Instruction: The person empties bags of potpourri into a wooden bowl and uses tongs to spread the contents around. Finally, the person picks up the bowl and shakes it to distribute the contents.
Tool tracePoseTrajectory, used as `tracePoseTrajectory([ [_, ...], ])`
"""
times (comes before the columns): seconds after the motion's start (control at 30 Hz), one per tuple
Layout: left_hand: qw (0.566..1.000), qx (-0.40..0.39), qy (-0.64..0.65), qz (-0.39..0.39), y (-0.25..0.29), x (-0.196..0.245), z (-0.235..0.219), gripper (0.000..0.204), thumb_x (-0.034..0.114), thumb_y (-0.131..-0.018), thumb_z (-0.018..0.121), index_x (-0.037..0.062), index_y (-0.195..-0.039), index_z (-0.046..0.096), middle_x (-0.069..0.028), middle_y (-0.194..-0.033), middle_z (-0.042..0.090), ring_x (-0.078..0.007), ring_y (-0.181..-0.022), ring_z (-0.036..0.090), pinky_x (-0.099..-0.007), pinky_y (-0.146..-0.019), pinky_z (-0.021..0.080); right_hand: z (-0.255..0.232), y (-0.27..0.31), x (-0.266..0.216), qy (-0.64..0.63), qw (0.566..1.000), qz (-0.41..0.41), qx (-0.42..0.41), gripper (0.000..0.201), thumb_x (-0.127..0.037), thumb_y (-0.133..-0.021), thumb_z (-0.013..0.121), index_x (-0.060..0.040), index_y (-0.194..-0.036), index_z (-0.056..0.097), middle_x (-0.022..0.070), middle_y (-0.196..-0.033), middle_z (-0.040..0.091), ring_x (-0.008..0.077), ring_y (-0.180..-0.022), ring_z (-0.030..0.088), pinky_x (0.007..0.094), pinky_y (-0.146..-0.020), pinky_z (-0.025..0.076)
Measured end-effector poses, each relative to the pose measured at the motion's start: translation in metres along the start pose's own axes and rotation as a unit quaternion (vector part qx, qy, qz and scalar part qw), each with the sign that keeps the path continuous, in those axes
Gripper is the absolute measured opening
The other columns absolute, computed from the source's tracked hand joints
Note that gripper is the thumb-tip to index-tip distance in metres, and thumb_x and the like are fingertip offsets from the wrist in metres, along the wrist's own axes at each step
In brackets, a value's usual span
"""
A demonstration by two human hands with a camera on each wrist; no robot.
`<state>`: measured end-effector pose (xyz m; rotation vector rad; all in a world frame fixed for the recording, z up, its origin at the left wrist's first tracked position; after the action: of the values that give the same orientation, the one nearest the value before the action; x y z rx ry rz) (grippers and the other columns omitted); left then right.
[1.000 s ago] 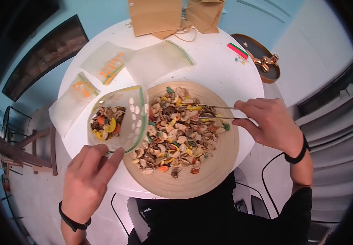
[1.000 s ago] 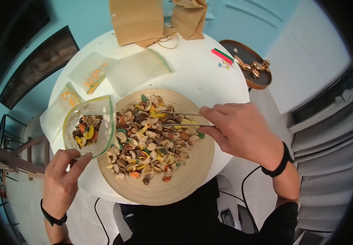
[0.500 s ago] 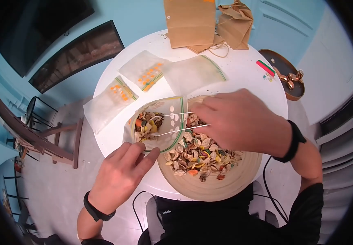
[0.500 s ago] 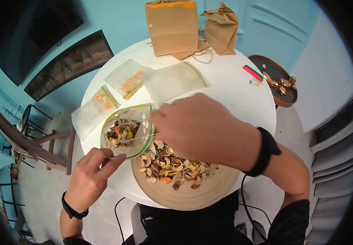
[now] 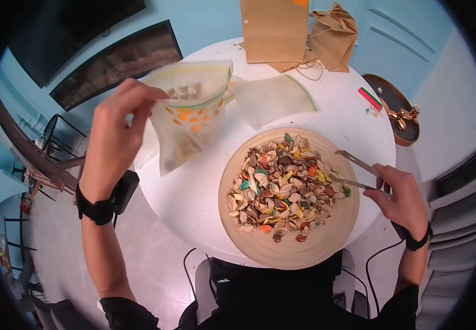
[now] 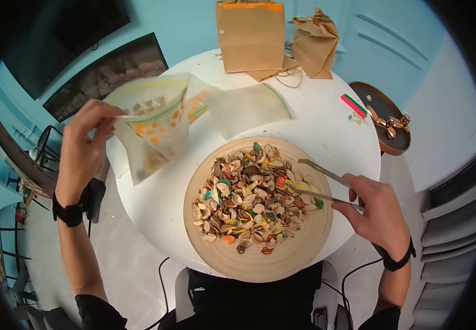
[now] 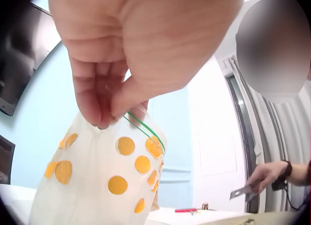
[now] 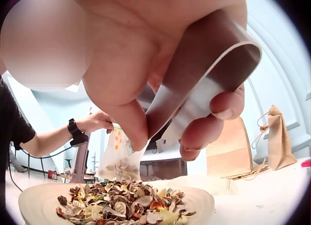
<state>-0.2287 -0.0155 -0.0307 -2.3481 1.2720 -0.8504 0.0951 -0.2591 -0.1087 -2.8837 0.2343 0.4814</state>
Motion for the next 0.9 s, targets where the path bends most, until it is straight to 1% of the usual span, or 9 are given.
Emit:
tracePoseTrajectory([
  [0.07,0.998,0.057,-0.006,-0.006,0.0,0.001,-0.016,0.021,-0.015,-0.086,0.06,-0.0012,-0.1,0.068,-0.0137,-0.09,0.062,-0.0264,-0.076,0.062,-0.0322,-0.072,0.05,0.005,0.008,0.008,-0.018,1.0,0.015,-0.005,0.047,-0.014,-0.075,0.085,0.0017,-0.115,0.066,0.0128,-0.077,0.064,0.0295,-0.058,0.06,0.0376,-0.055,0.047],
  [0.2,0.995,-0.065,-0.07,-0.017,0.024,0.012,0.022,0.014,-0.009,-0.089,0.063,-0.0003,-0.099,0.068,-0.014,-0.092,0.061,-0.0331,-0.083,0.062,-0.0349,-0.075,0.05,0.011,0.018,0.022,-0.007,0.999,0.025,-0.032,0.046,-0.015,-0.076,0.084,0.0021,-0.115,0.066,0.0129,-0.078,0.065,0.0304,-0.061,0.062,0.0384,-0.057,0.048],
  [0.3,0.995,-0.073,-0.07,-0.021,0.04,0.023,0.035,0.018,-0.012,-0.088,0.063,0.0002,-0.1,0.069,-0.0127,-0.092,0.061,-0.0315,-0.081,0.063,-0.0349,-0.071,0.051,0.006,0.025,0.026,0.046,0.998,0.022,-0.037,0.046,-0.017,-0.077,0.083,0.0014,-0.115,0.066,0.0125,-0.079,0.065,0.0306,-0.067,0.064,0.0398,-0.062,0.05],
  [0.4,0.993,-0.087,-0.081,-0.029,0.048,0.034,0.044,0.026,-0.016,-0.082,0.061,0.0001,-0.1,0.07,-0.0135,-0.091,0.061,-0.0335,-0.082,0.063,-0.0417,-0.072,0.05,0.0,0.029,0.021,0.162,0.985,-0.049,-0.012,0.049,-0.018,-0.073,0.084,-0.001,-0.115,0.066,0.0118,-0.08,0.061,0.0295,-0.072,0.062,0.041,-0.064,0.05],
  [0.5,0.987,-0.102,-0.123,0.014,0.053,0.043,0.049,0.023,-0.014,-0.084,0.063,0.0004,-0.101,0.069,-0.0132,-0.093,0.061,-0.0307,-0.08,0.063,-0.0368,-0.07,0.051,-0.006,0.029,0.008,0.262,0.961,-0.09,0.002,0.042,-0.016,-0.078,0.078,-0.0035,-0.116,0.064,0.0054,-0.083,0.059,0.0228,-0.079,0.061,0.0349,-0.065,0.05],
  [0.6,0.987,-0.105,-0.124,0.014,0.058,0.046,0.051,0.025,-0.015,-0.083,0.063,0.0008,-0.102,0.07,-0.0131,-0.094,0.061,-0.0304,-0.081,0.064,-0.0381,-0.072,0.052,0.002,0.033,0.004,0.345,0.932,-0.109,-0.007,0.042,-0.011,-0.077,0.072,-0.003,-0.117,0.063,0.0031,-0.085,0.055,0.0188,-0.081,0.059,0.0316,-0.066,0.05],
  [0.77,0.986,-0.103,-0.13,0.023,0.064,0.053,0.052,0.028,-0.015,-0.082,0.063,0.0013,-0.103,0.071,-0.0129,-0.094,0.061,-0.0306,-0.082,0.064,-0.0392,-0.072,0.052,0.033,0.017,-0.006,0.328,0.932,-0.151,0.011,0.042,-0.009,-0.076,0.07,-0.0015,-0.117,0.062,0.0023,-0.087,0.054,0.0169,-0.082,0.057,0.0302,-0.066,0.05],
  [0.83,0.985,-0.128,-0.118,-0.001,0.066,0.052,0.054,0.041,-0.017,-0.073,0.063,0.0038,-0.108,0.073,-0.0125,-0.098,0.06,-0.0308,-0.088,0.063,-0.0431,-0.075,0.052,0.039,0.012,-0.012,0.312,0.936,-0.165,0.016,0.041,-0.01,-0.078,0.071,-0.0012,-0.117,0.062,0.0018,-0.088,0.054,0.0165,-0.083,0.057,0.0301,-0.067,0.05],
  [0.9,0.983,-0.131,-0.125,0.003,0.069,0.056,0.054,0.042,-0.017,-0.072,0.063,0.004,-0.107,0.073,-0.0122,-0.098,0.06,-0.0303,-0.087,0.063,-0.0429,-0.075,0.052,0.041,0.008,-0.014,0.22,0.963,-0.155,0.002,0.04,-0.016,-0.083,0.073,-0.0017,-0.119,0.061,0.0036,-0.089,0.058,0.0201,-0.085,0.061,0.0329,-0.067,0.051],
])
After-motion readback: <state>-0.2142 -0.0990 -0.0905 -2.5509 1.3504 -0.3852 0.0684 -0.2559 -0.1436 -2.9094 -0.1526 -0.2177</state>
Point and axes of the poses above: each hand's wrist, its own y-axis away from the middle knuckle, its own z-axis out of the palm, x = y × z, the point moved 7 cm from there along -y, towards the middle knuckle
